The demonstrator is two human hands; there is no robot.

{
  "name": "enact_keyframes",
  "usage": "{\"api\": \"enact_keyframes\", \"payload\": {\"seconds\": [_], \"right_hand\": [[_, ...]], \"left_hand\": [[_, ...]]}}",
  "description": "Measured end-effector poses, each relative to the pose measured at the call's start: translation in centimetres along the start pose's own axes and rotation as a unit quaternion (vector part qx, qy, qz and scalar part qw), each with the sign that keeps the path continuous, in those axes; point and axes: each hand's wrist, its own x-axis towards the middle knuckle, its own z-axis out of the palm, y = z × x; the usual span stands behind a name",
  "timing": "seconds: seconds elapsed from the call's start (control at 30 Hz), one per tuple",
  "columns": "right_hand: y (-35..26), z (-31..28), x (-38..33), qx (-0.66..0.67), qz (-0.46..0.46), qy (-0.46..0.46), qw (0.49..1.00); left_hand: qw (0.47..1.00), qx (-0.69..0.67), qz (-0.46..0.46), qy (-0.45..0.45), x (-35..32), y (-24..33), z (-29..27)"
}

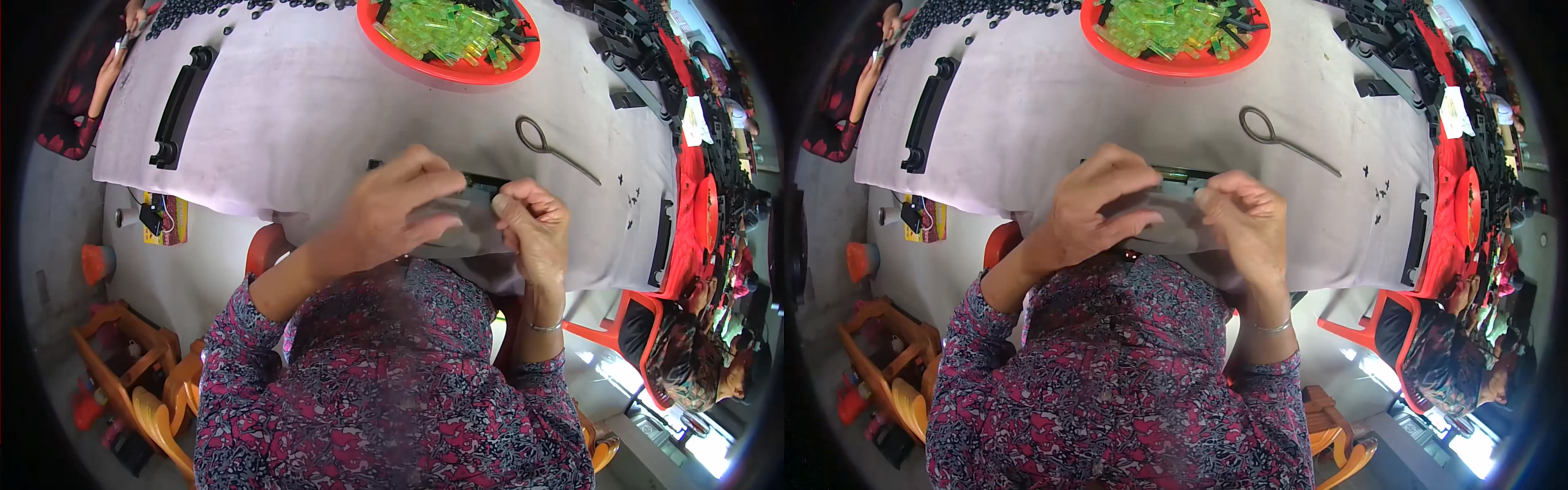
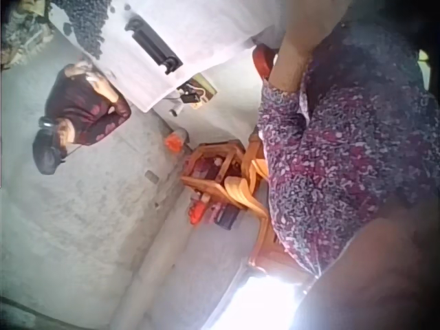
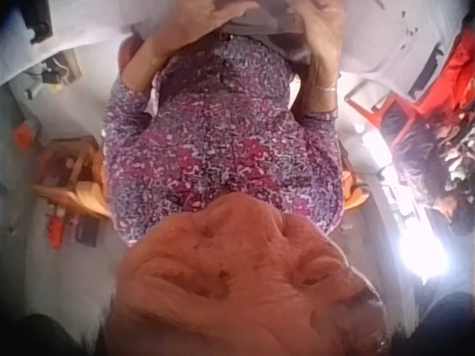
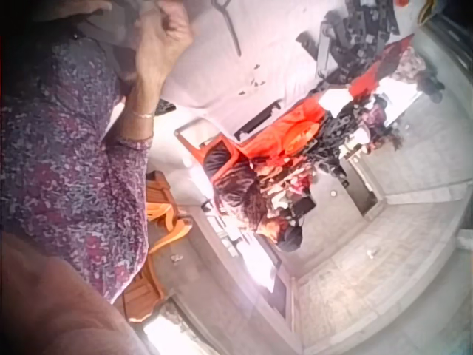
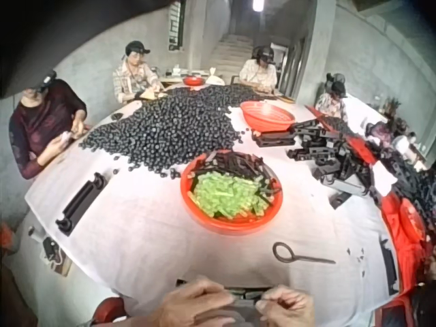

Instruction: Assembling small plastic components into a black housing unit using hands and a metal hook tool.

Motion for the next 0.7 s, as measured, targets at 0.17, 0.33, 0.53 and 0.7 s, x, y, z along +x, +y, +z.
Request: {"api": "enact_keyframes", "payload": {"seconds": [0.17, 0.33, 0.53, 0.7], "right_hand": [[0.3, 0.0, 1.3, -0.065, -0.013, 0.049, 0.997], [0.1, 1.2, 1.7, -0.165, -0.041, 0.058, 0.984], [-1.0, 1.5, 1.8, -0.192, -0.041, 0.012, 0.98], [-1.4, 1.8, 2.1, -0.21, -0.022, -0.008, 0.977]], "left_hand": [[0.991, 0.136, 0.008, 0.001, 0.9, -1.4, -0.6], [0.984, 0.17, -0.033, -0.031, 0.9, -2.0, 0.0], [0.985, 0.165, -0.043, -0.029, 0.8, -2.5, 0.2], [0.986, 0.158, -0.041, -0.022, 0.8, -2.5, 0.3]]}}
